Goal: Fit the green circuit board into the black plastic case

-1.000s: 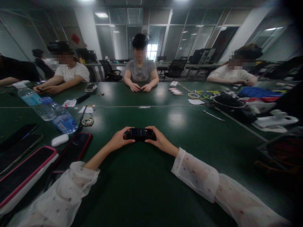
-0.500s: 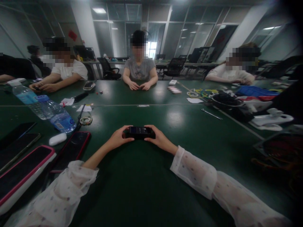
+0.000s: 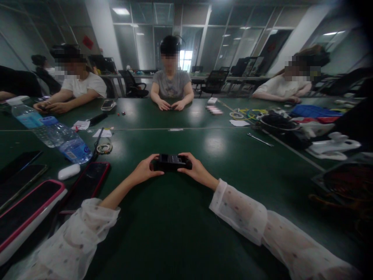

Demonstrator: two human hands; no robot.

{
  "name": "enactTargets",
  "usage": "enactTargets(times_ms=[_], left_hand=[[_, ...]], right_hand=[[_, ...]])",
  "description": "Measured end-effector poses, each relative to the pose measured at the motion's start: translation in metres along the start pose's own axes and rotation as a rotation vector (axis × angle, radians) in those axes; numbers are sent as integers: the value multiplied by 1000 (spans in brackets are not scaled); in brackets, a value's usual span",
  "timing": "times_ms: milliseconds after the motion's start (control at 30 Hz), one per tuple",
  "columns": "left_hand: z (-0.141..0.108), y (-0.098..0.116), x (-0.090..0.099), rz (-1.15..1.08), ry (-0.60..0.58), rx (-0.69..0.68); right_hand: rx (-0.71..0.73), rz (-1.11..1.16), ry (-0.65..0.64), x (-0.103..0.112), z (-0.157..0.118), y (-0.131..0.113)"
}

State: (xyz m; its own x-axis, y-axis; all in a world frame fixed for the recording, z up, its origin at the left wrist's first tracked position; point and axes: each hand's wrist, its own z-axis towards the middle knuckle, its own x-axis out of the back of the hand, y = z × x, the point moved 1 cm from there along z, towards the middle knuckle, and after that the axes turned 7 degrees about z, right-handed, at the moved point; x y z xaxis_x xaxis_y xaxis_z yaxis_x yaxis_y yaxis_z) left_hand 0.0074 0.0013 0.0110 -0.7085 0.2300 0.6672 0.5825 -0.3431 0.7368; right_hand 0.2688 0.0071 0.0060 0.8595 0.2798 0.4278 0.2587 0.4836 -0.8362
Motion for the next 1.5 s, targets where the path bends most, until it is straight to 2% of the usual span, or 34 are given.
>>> enactTargets(times_ms=[333,500,667,767,900,1000,1100,1267,1367,1500], left_hand=[[1,2,2,20,5,-7],[1,-1,1,11,-12,36],[1,-2,0,14,-26,17],[0,1,2,-1,-33,-7],[-1,2,3,-12,-43,-18],[-2,2,3,-18,-62,-23],[-2,1,4,-15,-67,-21],[-2,2,5,4,-53,-29],[-3,3,5,12,-56,-16],[-3,4,5,16,-50,-9]], right_hand=[[21,32,36,2,-1,-7],[28,70,118,2,-1,-6],[25,112,287,4,0,-1],[38,88,457,6,0,4],[46,-66,699,12,0,12],[53,-202,792,26,-1,18],[46,-317,778,46,-8,26],[-60,-462,770,78,-28,48],[-139,-477,753,84,-34,61],[-229,-513,745,83,-33,67]])
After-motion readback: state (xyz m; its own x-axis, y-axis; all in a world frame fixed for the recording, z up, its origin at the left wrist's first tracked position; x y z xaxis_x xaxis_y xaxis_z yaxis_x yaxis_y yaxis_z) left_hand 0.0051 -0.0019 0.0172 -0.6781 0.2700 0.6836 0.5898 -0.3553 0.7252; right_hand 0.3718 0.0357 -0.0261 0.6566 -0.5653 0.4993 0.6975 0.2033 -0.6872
